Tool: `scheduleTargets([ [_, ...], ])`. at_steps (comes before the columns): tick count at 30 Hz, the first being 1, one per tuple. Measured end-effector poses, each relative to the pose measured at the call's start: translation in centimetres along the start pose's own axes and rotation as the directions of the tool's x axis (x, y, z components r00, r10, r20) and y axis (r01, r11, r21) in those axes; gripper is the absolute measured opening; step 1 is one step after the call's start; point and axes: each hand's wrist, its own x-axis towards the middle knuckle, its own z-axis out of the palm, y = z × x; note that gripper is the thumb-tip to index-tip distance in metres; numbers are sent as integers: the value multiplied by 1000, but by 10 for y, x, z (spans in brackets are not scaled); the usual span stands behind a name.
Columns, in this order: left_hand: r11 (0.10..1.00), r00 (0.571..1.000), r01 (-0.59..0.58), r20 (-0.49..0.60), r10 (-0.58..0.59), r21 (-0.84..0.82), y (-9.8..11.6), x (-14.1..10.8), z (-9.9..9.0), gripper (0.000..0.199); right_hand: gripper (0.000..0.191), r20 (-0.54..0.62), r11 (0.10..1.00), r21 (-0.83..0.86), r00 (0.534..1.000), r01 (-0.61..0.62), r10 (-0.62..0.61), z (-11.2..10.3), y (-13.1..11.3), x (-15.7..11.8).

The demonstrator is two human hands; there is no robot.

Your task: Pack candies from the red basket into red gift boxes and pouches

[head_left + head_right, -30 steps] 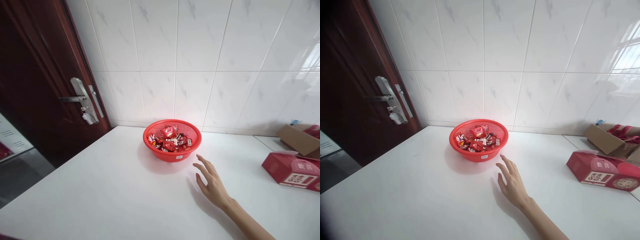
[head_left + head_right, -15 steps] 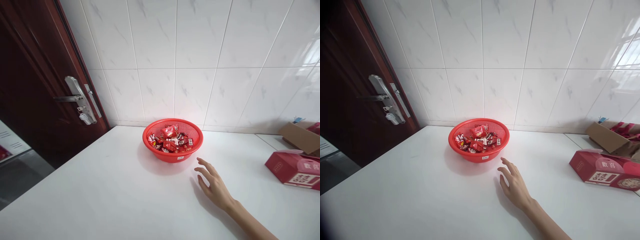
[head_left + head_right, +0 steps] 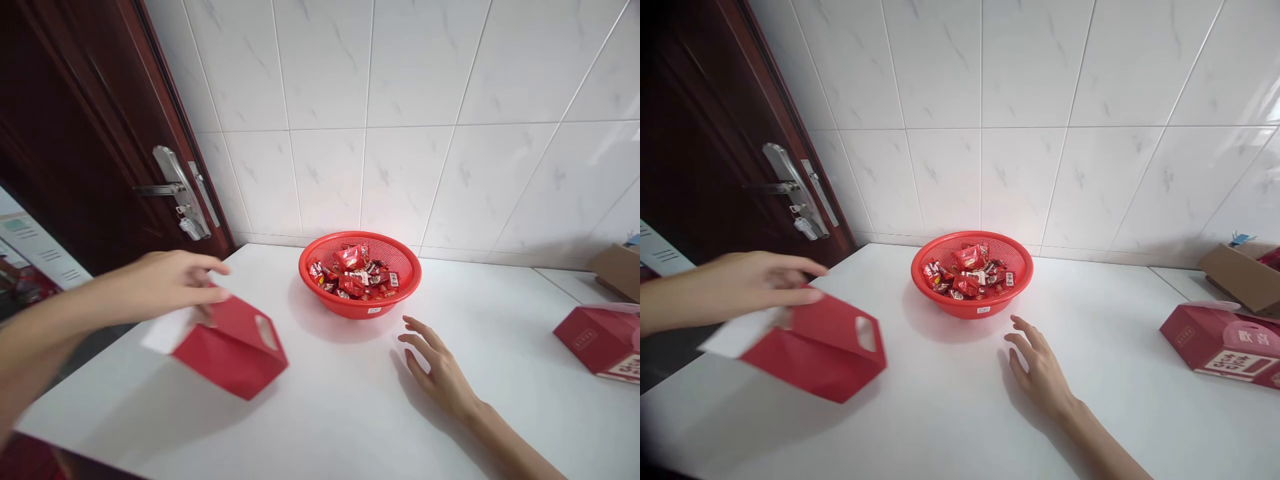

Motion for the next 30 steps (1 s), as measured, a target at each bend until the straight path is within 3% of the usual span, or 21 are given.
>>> scheduleTargets([
  [2,989,978,-129,157,139,-72,26,20,18,49,20,3,1000,14,1000,0,0,1,-2,-1],
  [5,921,899,-309,244,364,-237,68,39,47,42,21,5,999,41,1000,-8,8,2,-5,-1],
  [10,782,772,-530,194,605,-328,105,39,71,39,23,16,991,121,998,-63,62,1,-9,0],
  [12,715,717,-562,185,672,-415,109,36,73,39,22,21,978,183,995,-101,99,-1,-12,1],
  [14,658,691,-546,165,704,-518,109,32,75,42,22,38,955,256,989,-147,142,-3,-16,4],
  [16,639,699,-513,153,698,-573,107,29,76,47,22,53,929,322,983,-183,176,-5,-22,7],
  [20,677,738,-519,128,663,-521,95,22,74,48,20,23,896,400,979,-193,201,-10,-32,13],
  [24,677,756,-495,114,645,-544,82,14,71,33,10,-2,860,478,978,-181,207,-14,-46,22],
  [30,578,773,-438,40,633,-689,94,9,89,25,31,-17,819,574,1000,11,-1,-11,-68,38],
])
